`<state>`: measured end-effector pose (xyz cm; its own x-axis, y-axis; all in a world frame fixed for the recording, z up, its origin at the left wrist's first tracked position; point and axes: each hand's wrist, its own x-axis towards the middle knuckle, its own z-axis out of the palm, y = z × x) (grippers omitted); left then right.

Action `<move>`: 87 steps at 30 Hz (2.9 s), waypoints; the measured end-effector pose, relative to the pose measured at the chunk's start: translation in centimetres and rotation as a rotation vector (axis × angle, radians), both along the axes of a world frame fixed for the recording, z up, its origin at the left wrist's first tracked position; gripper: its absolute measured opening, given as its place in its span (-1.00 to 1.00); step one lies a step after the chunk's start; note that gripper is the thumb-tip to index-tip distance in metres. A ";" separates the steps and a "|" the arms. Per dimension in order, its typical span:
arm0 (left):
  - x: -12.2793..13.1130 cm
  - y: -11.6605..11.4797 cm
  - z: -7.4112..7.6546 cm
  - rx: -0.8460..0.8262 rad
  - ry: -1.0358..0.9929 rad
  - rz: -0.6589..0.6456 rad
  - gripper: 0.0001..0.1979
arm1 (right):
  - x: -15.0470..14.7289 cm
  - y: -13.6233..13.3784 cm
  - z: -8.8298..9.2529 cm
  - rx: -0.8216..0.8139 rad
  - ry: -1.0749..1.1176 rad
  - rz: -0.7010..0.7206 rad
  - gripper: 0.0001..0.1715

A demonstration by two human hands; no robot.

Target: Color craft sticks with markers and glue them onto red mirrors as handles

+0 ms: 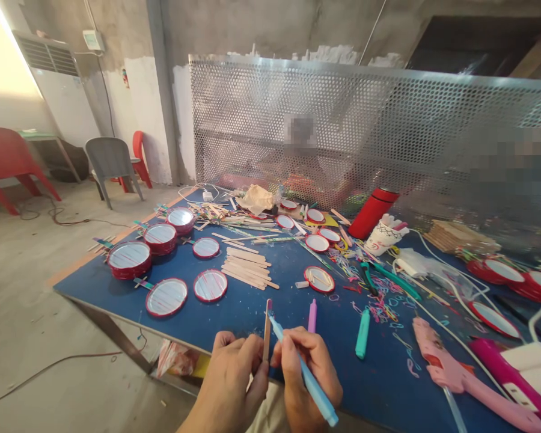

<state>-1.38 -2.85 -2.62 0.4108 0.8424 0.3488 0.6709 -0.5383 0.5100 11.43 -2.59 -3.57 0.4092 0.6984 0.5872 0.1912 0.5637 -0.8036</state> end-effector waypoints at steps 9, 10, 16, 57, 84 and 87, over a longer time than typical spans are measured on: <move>-0.2 0.1 0.0 -0.001 0.003 -0.007 -0.78 | 0.0 0.3 -0.2 0.018 -0.021 0.011 -0.93; -0.2 0.1 -0.1 0.003 0.001 -0.008 -0.78 | 0.1 0.2 -0.2 0.012 -0.025 0.009 -0.92; -0.2 -0.1 0.1 0.024 -0.004 -0.004 -0.78 | 0.2 0.0 -0.1 0.004 -0.073 0.004 -0.86; -0.2 -0.1 0.4 -0.026 0.000 -0.022 -0.77 | -0.2 -0.5 0.4 -0.085 0.018 0.018 -0.78; -0.2 -0.2 0.6 0.011 0.001 -0.004 -0.76 | -1.2 -1.0 1.6 -0.078 0.079 -0.032 -0.78; -0.2 -0.1 0.5 0.021 -0.001 -0.002 -0.76 | -1.2 -1.1 1.5 -0.120 0.078 -0.051 -0.76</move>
